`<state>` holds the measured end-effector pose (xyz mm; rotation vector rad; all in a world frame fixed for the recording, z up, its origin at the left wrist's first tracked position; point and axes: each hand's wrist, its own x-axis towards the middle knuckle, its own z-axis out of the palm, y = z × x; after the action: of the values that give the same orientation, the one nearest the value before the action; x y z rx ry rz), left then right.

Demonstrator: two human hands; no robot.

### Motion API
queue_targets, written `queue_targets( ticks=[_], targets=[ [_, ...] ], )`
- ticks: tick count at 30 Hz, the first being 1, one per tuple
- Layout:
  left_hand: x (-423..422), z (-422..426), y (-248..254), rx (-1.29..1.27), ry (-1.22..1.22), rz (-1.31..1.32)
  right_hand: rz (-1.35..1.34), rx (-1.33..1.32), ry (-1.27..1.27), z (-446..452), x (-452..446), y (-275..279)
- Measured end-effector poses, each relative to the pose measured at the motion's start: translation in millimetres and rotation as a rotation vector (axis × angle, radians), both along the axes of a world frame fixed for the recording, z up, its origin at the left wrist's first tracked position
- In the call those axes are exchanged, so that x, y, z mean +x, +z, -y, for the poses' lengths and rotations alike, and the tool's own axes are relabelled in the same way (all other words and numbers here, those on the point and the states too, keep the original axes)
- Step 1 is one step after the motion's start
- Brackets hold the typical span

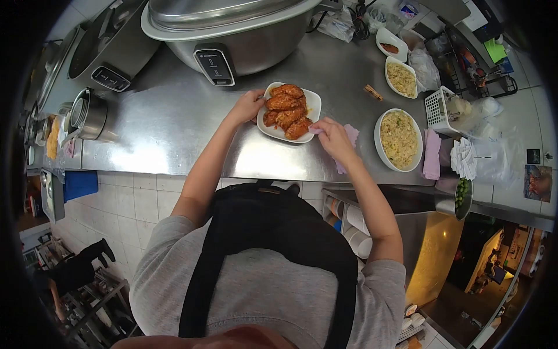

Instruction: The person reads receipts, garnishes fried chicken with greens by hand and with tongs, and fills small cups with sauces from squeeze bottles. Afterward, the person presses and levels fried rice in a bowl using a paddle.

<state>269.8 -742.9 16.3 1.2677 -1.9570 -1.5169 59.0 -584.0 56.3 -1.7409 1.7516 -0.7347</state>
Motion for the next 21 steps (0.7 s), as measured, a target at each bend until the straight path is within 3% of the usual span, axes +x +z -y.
queue_targets(
  ticks=[5, 7, 8, 9, 11, 12, 14, 18, 21],
  targets=[
    [0.6, -9.5, 3.4, -0.052, 0.048, 0.011, 0.096, 0.086, -0.125, -11.8, 3.5, -15.9],
    [2.0, -16.1, 4.0, -0.095, 0.047, 0.027, 1.01, 0.316, -0.326, -15.4, -30.8, -33.7],
    [3.5, -18.5, 5.3, -0.05, 0.066, -0.001, 1.03, 0.155, -0.348, -20.5, -34.2, -27.2],
    [5.3, -20.0, 6.6, -0.006, 0.085, -0.027, 1.031, 0.156, -0.342, -30.2, -34.8, -21.1],
    [5.5, -21.6, 1.4, -0.008, 0.103, -0.054, 0.182, -0.125, -0.515, -57.3, -30.1, -10.5],
    [5.4, -22.8, -0.6, -0.006, 0.114, -0.081, 0.182, -0.125, -0.51, -75.1, -22.6, -11.5],
    [5.8, -25.0, 4.6, 0.0, 0.12, -0.072, -0.594, -0.358, -0.279, -101.5, -9.8, -20.5],
    [5.2, -23.3, 1.3, 0.018, 0.121, -0.094, -0.396, -0.289, -0.383, -94.8, -32.8, -49.8],
    [6.3, -20.4, 2.4, 0.031, 0.086, -0.074, -0.464, -0.305, -0.32, -47.1, -28.0, -8.5]
  ],
)
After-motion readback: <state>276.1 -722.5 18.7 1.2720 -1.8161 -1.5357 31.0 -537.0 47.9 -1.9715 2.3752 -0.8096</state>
